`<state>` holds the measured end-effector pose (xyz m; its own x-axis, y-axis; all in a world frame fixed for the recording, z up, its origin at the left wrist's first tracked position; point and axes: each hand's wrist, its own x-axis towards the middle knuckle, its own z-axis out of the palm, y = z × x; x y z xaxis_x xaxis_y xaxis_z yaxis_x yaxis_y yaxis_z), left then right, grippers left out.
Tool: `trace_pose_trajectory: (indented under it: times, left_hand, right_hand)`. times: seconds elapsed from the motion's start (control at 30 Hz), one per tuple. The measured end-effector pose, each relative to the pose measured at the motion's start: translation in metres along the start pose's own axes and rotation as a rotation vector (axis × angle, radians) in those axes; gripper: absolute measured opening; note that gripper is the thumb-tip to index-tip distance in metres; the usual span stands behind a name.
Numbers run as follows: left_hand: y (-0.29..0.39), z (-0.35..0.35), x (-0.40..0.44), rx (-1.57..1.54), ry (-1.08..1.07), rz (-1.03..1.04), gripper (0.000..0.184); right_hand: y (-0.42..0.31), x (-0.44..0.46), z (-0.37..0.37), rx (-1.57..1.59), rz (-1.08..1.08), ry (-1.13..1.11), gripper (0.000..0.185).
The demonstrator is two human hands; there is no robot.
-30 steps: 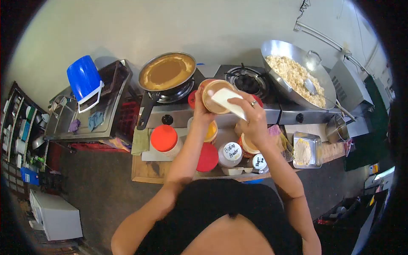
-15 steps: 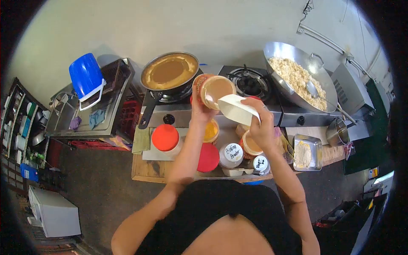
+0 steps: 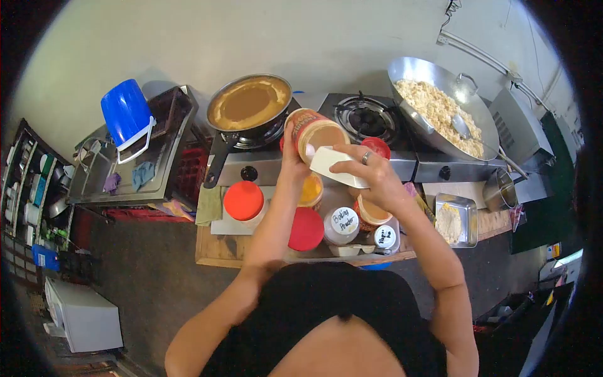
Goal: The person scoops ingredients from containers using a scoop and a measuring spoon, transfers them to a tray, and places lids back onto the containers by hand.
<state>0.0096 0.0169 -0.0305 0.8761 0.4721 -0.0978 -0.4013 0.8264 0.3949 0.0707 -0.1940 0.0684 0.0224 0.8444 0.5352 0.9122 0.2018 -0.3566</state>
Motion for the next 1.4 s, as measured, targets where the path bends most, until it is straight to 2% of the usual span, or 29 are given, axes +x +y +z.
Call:
trace_pose_trajectory:
  times: [0.13,0.27,0.43,0.5,0.6,0.67,0.73,0.87,0.97,1.0,1.07,1.2,1.27,1.4]
  left_hand:
    - [0.0,-0.006,0.003,-0.038,-0.009,-0.101,0.067]
    - [-0.002,-0.003,0.004,-0.013,-0.003,-0.116,0.07]
    - [0.0,0.005,-0.002,0.014,0.011,-0.047,0.07]
    - [0.001,0.002,-0.005,-0.004,0.032,-0.113,0.071]
    - [0.0,-0.001,-0.007,-0.046,0.012,-0.198,0.073]
    - [-0.002,-0.006,-0.004,-0.098,-0.067,-0.226,0.074]
    - [-0.008,-0.004,-0.003,-0.041,-0.053,-0.141,0.075]
    - [-0.008,-0.012,0.007,0.05,0.002,-0.012,0.069]
    - [0.001,0.005,-0.01,0.024,0.086,-0.073,0.059]
    - [0.006,0.0,-0.005,-0.062,0.057,-0.169,0.055]
    - [0.005,-0.01,-0.002,0.024,0.054,-0.081,0.056]
    - [0.006,-0.018,-0.003,0.105,0.01,0.01,0.061]
    - [-0.001,-0.008,-0.011,0.028,-0.019,-0.009,0.064]
    - [-0.004,-0.013,-0.004,-0.164,-0.137,-0.06,0.069]
  right_hand:
    - [0.007,0.005,-0.015,-0.05,-0.037,-0.028,0.047]
    - [0.007,0.013,-0.017,0.033,-0.041,0.106,0.058]
    - [0.009,0.0,-0.007,0.05,-0.031,0.012,0.056]
    - [0.007,-0.001,-0.016,0.063,0.018,-0.067,0.057]
    - [0.012,0.004,-0.024,0.044,-0.035,-0.047,0.043]
    - [0.013,0.007,-0.021,0.055,0.009,0.066,0.051]
    - [0.014,0.009,-0.007,0.07,0.05,0.182,0.054]
    - [0.004,-0.003,0.0,0.036,-0.007,0.01,0.054]
    - [0.009,-0.003,-0.014,-0.007,-0.098,-0.093,0.048]
    - [0.006,0.0,-0.019,-0.012,-0.092,-0.11,0.048]
    - [0.001,0.006,-0.029,-0.023,-0.084,-0.146,0.049]
    - [0.002,-0.001,-0.016,0.049,0.032,0.004,0.05]
    - [-0.005,-0.002,-0.007,0.119,0.092,0.079,0.05]
    - [-0.01,-0.002,0.005,0.042,0.09,0.127,0.049]
